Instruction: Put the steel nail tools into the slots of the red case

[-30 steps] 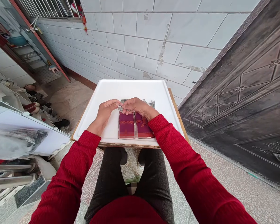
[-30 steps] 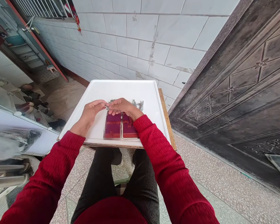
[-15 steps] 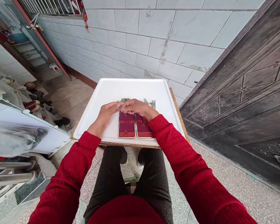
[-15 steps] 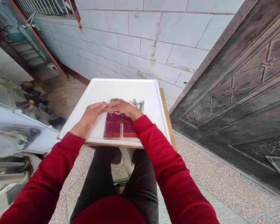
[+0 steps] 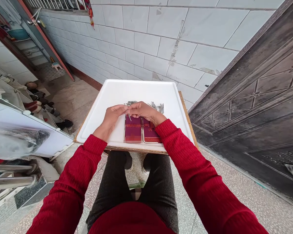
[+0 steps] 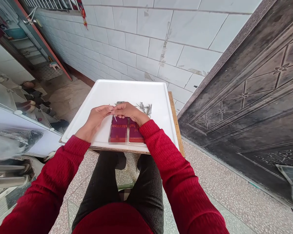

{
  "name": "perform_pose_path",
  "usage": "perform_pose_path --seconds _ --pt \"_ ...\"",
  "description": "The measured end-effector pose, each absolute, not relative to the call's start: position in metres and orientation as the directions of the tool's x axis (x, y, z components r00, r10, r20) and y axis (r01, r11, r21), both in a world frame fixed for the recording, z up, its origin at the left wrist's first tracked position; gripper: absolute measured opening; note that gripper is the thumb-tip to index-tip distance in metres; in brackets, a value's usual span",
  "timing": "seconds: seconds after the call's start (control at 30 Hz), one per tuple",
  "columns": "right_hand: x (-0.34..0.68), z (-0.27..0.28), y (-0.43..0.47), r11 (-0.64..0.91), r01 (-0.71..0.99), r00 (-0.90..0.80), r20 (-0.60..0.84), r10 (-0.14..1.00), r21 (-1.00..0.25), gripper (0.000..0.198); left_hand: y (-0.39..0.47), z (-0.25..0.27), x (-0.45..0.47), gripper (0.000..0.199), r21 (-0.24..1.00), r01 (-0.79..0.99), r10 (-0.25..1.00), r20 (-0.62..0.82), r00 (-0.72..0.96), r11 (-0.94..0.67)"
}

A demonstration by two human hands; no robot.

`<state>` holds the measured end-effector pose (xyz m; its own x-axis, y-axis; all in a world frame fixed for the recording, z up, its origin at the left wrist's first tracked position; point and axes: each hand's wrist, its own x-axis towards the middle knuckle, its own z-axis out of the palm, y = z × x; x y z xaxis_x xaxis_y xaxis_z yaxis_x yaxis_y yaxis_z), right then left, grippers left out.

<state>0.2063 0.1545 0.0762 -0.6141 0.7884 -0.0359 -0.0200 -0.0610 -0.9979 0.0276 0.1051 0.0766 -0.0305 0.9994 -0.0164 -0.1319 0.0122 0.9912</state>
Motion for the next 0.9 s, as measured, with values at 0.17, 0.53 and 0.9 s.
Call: perform_pose_path --seconds 0.17,0.53,0.9 --pt "0.2069 0.0744 0.1558 -0.087 -0.041 -0.629 -0.042 0.776 -0.995 0.038 0.1063 0.0765 0.0268 0.053 0.988 -0.152 1.000 0.002 0.004 -0.002" --pt "0.2003 0.0677 0.1538 -0.072 -0.031 -0.606 -0.039 0.795 -0.997 0.039 0.1006 0.0699 0.0308 0.048 0.993 -0.113 0.998 0.029 -0.059 -0.036" --pt "0.2036 0.0752 0.1496 -0.203 -0.106 -0.660 -0.084 0.747 -0.973 0.041 0.1005 0.0737 0.0300 0.054 0.979 -0.204 0.996 0.031 0.081 -0.014"
